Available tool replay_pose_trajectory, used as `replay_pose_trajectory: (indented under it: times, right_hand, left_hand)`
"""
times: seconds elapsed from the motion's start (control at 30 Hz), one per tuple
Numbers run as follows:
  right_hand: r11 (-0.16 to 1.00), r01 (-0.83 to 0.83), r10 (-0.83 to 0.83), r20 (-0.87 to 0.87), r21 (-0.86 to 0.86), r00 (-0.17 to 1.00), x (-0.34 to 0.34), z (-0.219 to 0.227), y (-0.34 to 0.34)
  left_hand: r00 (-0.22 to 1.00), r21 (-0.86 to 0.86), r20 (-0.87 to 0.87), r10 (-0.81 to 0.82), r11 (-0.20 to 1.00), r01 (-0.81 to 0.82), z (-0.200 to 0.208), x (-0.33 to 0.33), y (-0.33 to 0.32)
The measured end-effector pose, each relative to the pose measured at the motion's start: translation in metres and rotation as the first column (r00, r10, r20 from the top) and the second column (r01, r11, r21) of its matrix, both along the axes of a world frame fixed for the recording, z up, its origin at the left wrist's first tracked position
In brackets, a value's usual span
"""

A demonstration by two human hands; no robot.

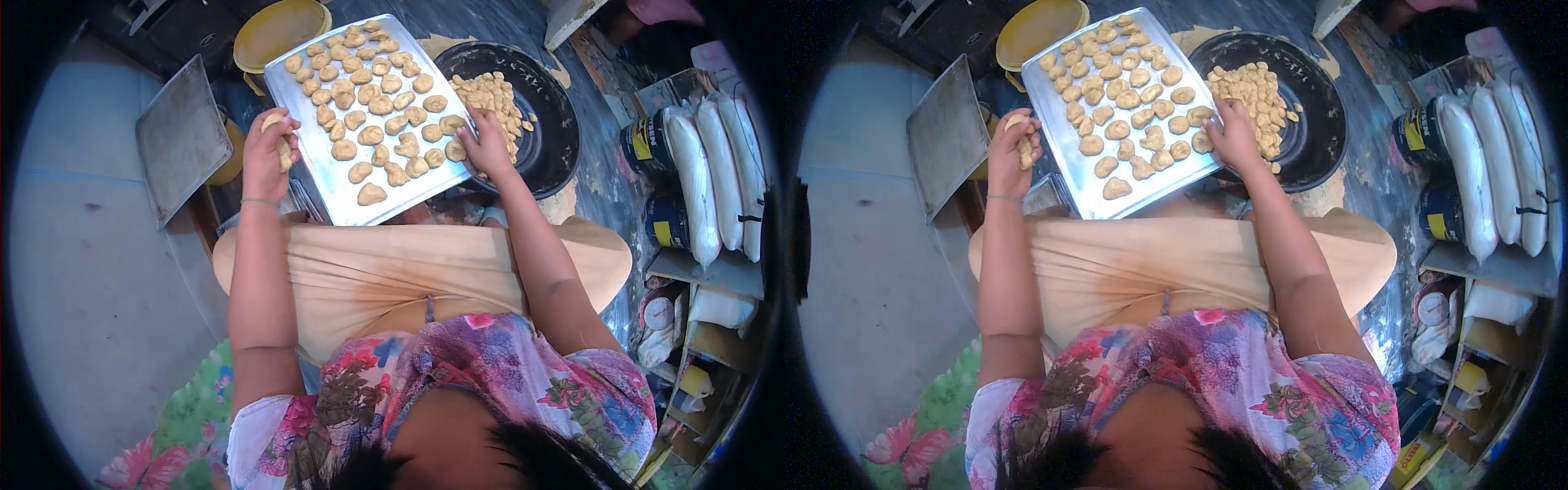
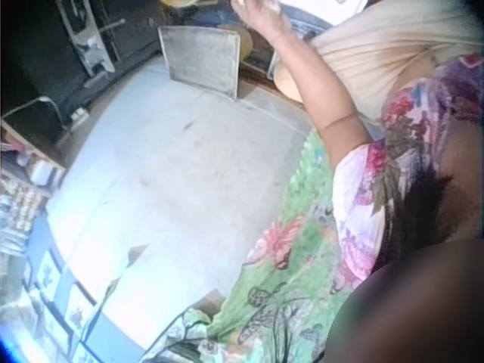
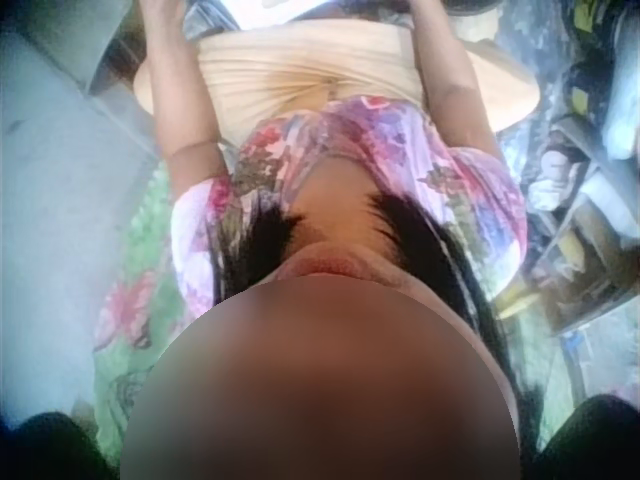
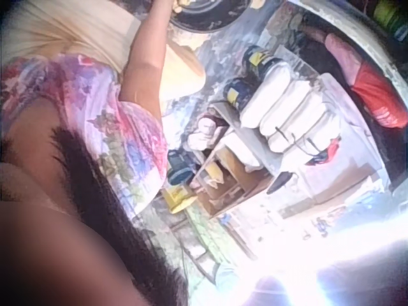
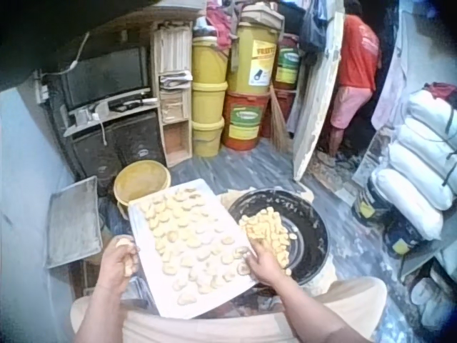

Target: The person forms small pieces of dough by hand, arranging them in rows on a metal tray, then empties a black bowl of more dough pieces onto another tray.

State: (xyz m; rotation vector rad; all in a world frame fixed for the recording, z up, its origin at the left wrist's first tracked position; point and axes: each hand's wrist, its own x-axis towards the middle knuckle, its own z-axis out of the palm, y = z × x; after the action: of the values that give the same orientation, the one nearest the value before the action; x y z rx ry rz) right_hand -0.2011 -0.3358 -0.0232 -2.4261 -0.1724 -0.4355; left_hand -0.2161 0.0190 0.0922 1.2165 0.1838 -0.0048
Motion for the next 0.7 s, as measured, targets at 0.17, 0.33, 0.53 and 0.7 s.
replay_pose_trajectory:
  times: [0.17,0.33,0.53,0.7]
  right_hand:
    - [0.99,0.006,-0.025,-0.134,-0.141,0.991,0.004,0.002,0.011]
    - [0.964,-0.143,0.144,-0.011,-0.223,0.989,0.0,0.024,0.024]
    - [0.951,-0.231,0.21,-0.119,-0.208,0.97,0.01,0.022,0.037]
    - [0.979,-0.2,0.203,-0.107,0.039,0.973,0.026,0.02,0.019]
  left_hand:
    - [1.0,-0.015,0.005,-0.024,1.0,0.024,0.002,0.006,-0.007]
    - [0.999,0.042,0.021,-0.041,0.998,0.04,0.005,0.012,-0.013]
    - [0.999,0.034,0.021,-0.041,0.999,0.041,0.003,0.018,-0.016]
    - [0.999,0.05,0.02,-0.027,0.998,0.026,0.007,0.018,-0.017]
